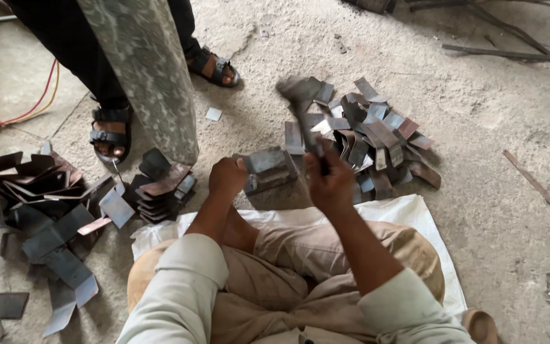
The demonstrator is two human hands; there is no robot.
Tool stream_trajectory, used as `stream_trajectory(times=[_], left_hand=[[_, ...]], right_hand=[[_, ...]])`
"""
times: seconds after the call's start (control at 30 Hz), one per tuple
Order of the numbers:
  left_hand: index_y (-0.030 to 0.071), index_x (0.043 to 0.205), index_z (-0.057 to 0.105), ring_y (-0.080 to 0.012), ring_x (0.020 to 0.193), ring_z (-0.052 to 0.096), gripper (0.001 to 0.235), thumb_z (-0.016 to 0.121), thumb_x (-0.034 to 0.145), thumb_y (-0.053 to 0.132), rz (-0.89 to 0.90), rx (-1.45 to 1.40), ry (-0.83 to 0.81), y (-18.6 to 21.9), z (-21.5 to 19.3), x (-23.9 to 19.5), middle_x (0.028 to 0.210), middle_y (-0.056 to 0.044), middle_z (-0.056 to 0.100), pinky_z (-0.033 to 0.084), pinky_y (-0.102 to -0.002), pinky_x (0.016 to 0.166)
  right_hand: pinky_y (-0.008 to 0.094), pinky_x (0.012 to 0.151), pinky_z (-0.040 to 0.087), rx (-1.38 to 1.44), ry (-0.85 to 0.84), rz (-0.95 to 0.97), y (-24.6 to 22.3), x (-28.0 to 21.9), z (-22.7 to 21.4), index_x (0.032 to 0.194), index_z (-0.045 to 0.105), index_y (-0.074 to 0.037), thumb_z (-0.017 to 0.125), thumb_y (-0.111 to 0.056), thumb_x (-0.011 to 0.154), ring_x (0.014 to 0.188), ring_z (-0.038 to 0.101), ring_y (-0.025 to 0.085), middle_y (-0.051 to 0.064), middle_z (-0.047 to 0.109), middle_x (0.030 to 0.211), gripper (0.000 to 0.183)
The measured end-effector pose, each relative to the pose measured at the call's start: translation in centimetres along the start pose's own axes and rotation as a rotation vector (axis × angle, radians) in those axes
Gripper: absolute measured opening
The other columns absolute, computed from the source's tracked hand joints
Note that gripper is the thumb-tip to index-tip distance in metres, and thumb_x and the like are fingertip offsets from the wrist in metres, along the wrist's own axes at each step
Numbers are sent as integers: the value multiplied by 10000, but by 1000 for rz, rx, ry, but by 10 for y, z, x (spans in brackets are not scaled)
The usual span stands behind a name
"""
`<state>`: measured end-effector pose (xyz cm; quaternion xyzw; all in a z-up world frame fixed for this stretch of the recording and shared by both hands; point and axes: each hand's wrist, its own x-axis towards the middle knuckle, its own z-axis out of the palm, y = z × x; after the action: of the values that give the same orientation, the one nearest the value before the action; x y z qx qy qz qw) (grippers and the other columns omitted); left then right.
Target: The person uses a hammer to shape small curved metal pieces against a metal block, handling them one at a time and adding them to a pile.
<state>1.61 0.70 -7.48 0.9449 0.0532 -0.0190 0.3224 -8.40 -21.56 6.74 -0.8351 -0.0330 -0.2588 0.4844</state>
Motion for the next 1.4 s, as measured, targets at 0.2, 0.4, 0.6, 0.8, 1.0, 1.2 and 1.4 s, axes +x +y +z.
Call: stream_trajectory(times=[0.2,0.4,0.6,0.8,1.0,1.2,1.4], left_hand=[[-10,881,748,-480,912,697,423,528,957,343,9,-41,25,-5,1,7,926,-304,713,545,-545,865],[-31,868,746,-471,933,707,464,518,974,360,39,-3,20,-10,4,6,933,-315,714,562,-526,876],[-19,978,741,-483,986,679,446,557,961,387,-72,5,13,-2,-9,1,1002,-321,700,539,-534,886],[21,1062,733,-420,1088,671,421,565,980,398,-156,-9,-46,6,-22,-6,1122,-253,713,517,-489,959],[28,1048,741,-429,1059,685,419,546,995,395,-154,-9,-49,6,-21,-8,1095,-252,727,527,-493,954],[29,1024,744,-434,1049,676,426,539,970,399,-138,-9,-10,-16,-2,1,1074,-249,719,523,-507,933],[-18,956,746,-480,1024,662,431,540,966,362,39,-48,95,-32,11,12,1027,-304,706,508,-538,924]], right_hand=[[218,515,424,616,174,-284,-8,17,-29,1265,616,-37,611,-195,1093,601,549,86,42,641,832,234],[398,660,516,-96,-146,-290,72,-44,32,1262,643,-18,612,-181,1057,810,630,351,203,670,962,264],[354,552,484,-135,-28,175,49,-15,17,1228,690,-45,688,-254,983,573,601,216,141,675,712,322],[287,527,399,455,209,-101,2,13,-21,1294,611,-25,602,-215,1043,575,493,125,66,574,719,315],[379,546,461,-75,-33,-119,61,-38,25,981,653,-18,609,-168,1022,573,593,278,148,592,695,162],[374,517,471,-51,-110,132,99,-45,34,1042,674,-12,633,-267,980,521,597,236,116,632,665,266],[302,366,371,497,-334,884,115,-61,16,959,586,-48,644,-300,971,428,471,137,37,520,616,259]])
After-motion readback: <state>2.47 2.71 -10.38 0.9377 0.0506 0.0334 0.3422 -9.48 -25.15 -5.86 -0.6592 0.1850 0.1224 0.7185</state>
